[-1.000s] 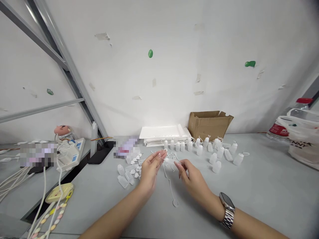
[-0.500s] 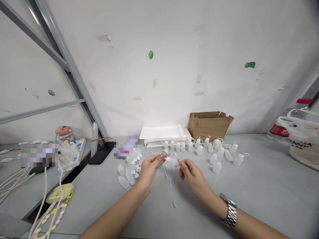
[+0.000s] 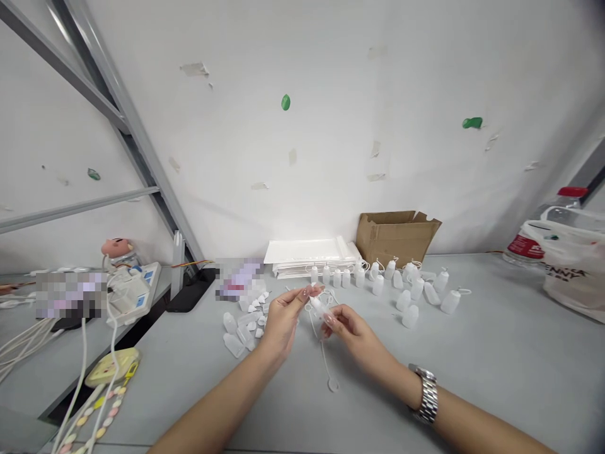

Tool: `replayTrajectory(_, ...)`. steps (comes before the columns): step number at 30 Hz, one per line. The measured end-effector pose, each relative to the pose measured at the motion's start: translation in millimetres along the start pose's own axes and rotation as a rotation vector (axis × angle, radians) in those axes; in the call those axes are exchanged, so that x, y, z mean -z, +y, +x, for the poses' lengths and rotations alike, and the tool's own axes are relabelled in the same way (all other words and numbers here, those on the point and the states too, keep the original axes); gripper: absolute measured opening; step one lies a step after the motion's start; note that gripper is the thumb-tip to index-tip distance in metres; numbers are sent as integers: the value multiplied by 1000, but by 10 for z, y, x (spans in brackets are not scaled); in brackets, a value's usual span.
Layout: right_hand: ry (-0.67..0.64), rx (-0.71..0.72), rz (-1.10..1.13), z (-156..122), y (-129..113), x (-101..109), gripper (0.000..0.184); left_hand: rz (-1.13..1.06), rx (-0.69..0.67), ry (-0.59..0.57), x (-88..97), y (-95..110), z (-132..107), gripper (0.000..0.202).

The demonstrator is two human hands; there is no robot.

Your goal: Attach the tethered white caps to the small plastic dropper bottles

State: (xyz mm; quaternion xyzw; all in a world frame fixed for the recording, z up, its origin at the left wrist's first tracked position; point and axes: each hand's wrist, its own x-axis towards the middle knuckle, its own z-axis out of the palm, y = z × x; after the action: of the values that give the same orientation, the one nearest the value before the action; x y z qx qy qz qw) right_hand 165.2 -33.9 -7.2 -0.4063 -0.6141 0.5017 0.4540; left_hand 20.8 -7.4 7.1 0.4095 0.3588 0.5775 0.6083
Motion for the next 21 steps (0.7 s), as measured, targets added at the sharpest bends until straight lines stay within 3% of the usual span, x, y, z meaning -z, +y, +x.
replayTrajectory(4, -56, 6, 139, 23, -52, 25, 32, -25, 54, -67, -8, 69, 13, 26)
replayTrajectory(8, -19, -47, 167, 51, -92, 101, 32, 2, 38, -57, 44, 48, 65, 32)
replayTrajectory(10, -3, -53, 155, 70, -103, 157, 31, 232, -15, -46, 82, 8, 86, 33)
replayTrajectory(12, 60, -26, 101, 97, -109, 233, 31, 626, -142, -52, 119, -52, 97, 31)
replayTrajectory(15, 314, 27, -86, 156, -100, 384, 34, 1196, -449, -145, 159, -157, 104, 28)
replayTrajectory(18, 508, 45, -280, 231, -46, 528, 37, 1496, -597, -310, 178, -232, 116, 28)
replayTrajectory(21, 512, 4, -429, 303, 69, 604, 35, 1637, -622, -406, 196, -243, 131, 28)
